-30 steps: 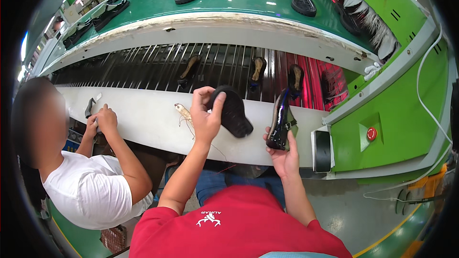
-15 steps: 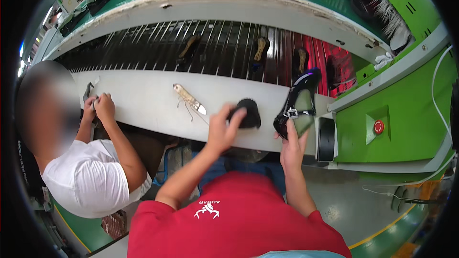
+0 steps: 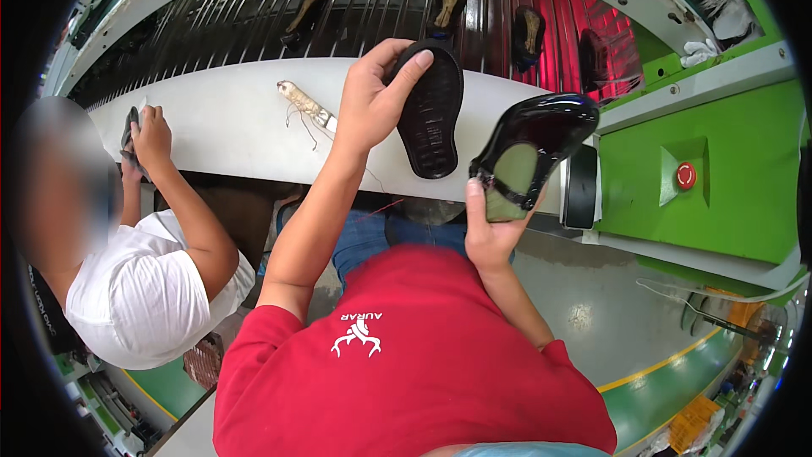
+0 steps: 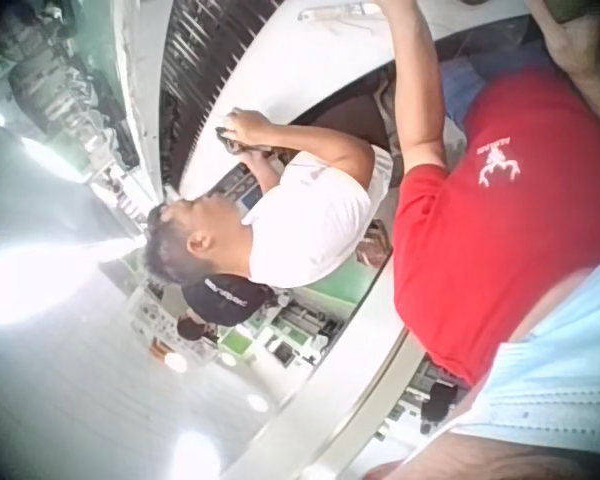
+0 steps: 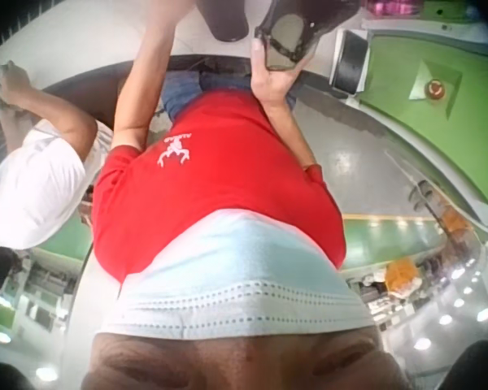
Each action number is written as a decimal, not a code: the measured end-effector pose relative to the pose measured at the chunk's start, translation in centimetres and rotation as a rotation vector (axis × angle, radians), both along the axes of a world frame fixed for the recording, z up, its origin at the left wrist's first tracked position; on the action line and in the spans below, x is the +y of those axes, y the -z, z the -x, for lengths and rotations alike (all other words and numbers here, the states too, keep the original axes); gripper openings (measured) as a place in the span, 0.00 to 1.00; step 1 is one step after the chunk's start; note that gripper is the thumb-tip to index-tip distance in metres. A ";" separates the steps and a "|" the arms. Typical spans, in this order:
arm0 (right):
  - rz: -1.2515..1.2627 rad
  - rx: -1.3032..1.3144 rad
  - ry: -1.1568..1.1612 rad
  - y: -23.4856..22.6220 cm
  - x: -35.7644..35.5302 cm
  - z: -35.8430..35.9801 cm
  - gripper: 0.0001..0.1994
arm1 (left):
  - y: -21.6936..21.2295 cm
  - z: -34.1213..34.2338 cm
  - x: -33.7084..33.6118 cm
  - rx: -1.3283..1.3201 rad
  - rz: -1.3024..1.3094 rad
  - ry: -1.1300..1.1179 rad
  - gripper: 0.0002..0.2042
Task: Inspecting and assembling shoe components on a production line.
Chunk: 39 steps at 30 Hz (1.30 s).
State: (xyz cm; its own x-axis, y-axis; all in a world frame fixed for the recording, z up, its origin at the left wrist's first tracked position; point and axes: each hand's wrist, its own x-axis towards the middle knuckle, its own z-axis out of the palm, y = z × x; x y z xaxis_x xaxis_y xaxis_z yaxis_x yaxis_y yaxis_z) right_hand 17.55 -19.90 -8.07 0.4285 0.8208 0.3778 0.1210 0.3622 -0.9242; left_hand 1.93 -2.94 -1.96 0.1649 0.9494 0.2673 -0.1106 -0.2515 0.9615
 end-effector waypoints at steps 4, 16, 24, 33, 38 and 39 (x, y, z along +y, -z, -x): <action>0.040 0.065 -0.156 0.4 -1.0 1.3 0.47 | -0.2 -0.3 -1.4 -0.099 0.015 0.043 0.15; -0.014 -0.275 -0.203 0.7 -1.0 1.2 0.45 | -1.5 -0.6 -5.0 -0.086 -0.239 0.052 0.35; -0.005 -0.319 -0.253 0.9 -1.1 0.8 0.45 | -0.6 -0.8 -4.8 -0.040 -0.349 0.001 0.30; -0.007 -0.284 -0.275 1.0 -1.3 0.7 0.45 | -0.5 -1.0 -4.9 -0.044 -0.342 -0.016 0.28; 0.017 -0.280 -0.293 0.9 -1.3 0.6 0.45 | -0.8 -1.0 -5.0 -0.044 -0.331 -0.014 0.28; 0.011 -0.265 -0.293 1.0 -1.3 0.7 0.45 | -0.8 -1.0 -5.0 -0.049 -0.337 -0.011 0.28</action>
